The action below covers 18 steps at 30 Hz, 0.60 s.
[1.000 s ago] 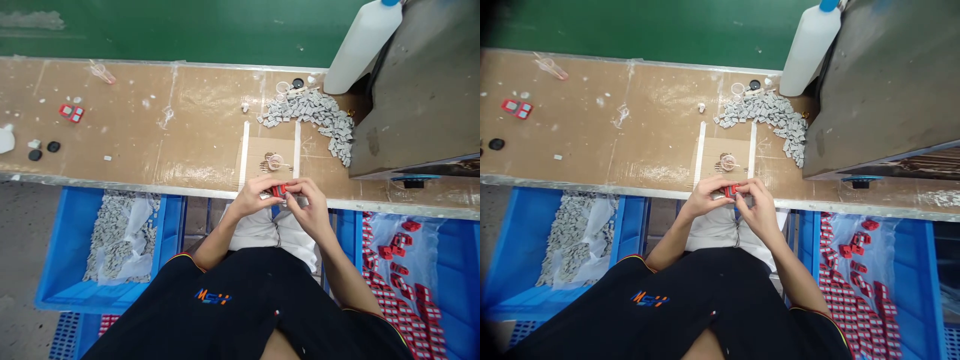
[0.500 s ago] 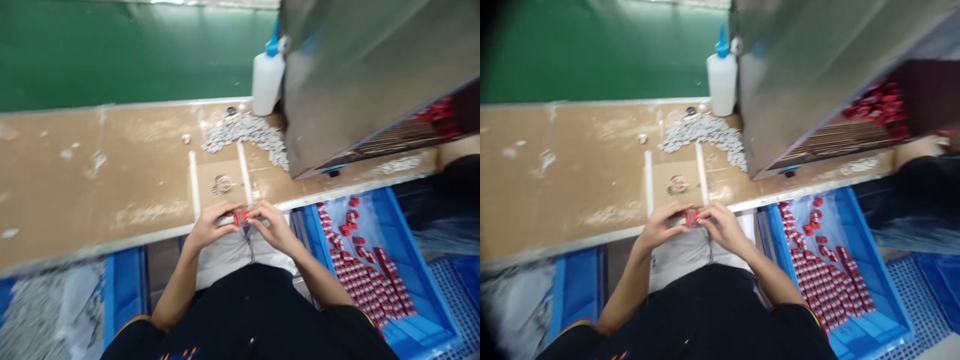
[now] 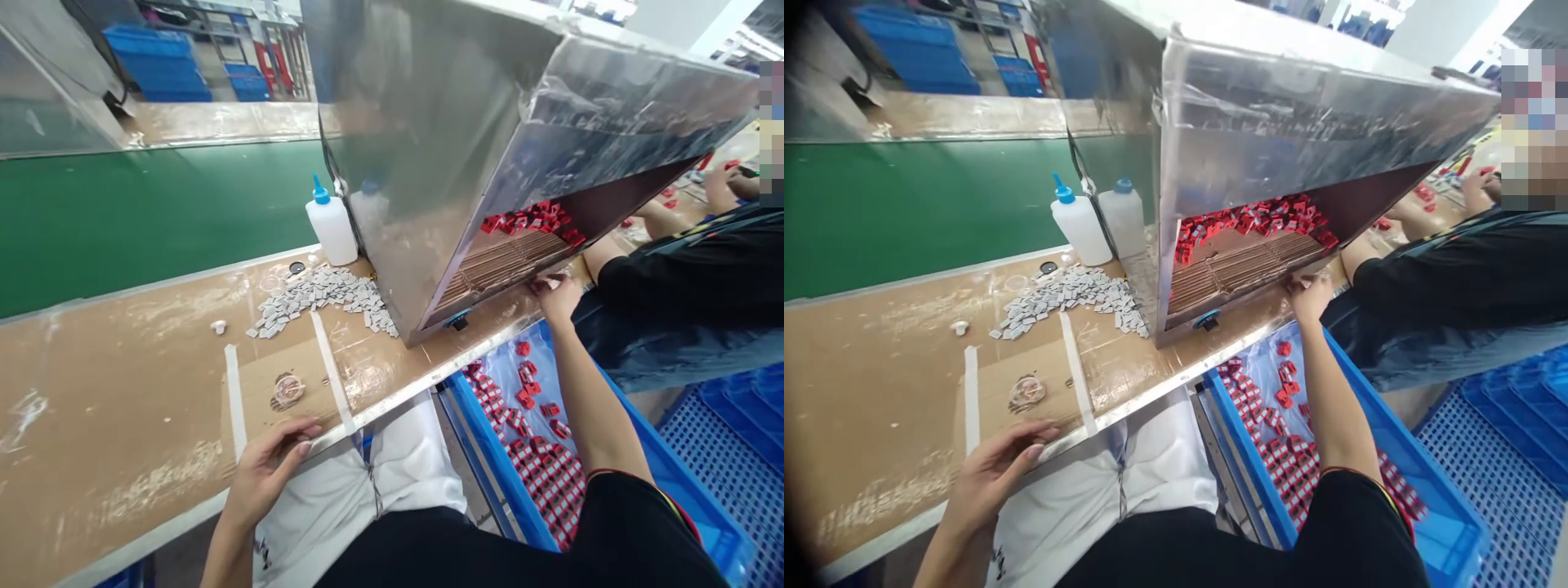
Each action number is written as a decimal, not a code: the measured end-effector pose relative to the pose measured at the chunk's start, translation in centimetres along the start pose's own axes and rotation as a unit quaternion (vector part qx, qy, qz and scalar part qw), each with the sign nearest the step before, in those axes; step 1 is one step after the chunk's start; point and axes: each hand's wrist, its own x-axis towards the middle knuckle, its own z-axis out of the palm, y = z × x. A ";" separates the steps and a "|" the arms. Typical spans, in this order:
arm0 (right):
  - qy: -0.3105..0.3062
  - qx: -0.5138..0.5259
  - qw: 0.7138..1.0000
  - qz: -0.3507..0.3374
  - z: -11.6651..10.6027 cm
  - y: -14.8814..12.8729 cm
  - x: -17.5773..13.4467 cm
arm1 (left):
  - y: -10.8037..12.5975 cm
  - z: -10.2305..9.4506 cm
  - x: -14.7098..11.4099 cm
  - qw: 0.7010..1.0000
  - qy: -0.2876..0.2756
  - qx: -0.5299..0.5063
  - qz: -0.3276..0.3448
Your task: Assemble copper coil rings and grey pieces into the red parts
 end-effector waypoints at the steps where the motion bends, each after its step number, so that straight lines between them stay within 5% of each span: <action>1: 0.009 0.009 1.000 -0.006 0.9 -0.3 1.1 | 0.1 0.2 -0.1 1.000 0.012 -0.004 -0.005; 8: -0.111 0.036 0.993 -0.008 10.0 -6.4 7.1 | 0.1 0.8 0.0 0.999 0.029 0.001 0.027; 11: -0.126 0.024 0.991 0.025 11.5 -8.6 7.9 | 0.1 0.5 -0.1 0.999 0.024 -0.002 0.042; 15: -0.128 0.019 0.991 0.044 7.0 -10.9 5.6 | 0.7 0.2 -0.1 0.998 0.009 0.001 0.067; 18: -0.147 0.046 0.987 0.048 1.2 -12.9 -0.3 | 1.0 0.0 0.1 0.994 -0.011 0.004 0.107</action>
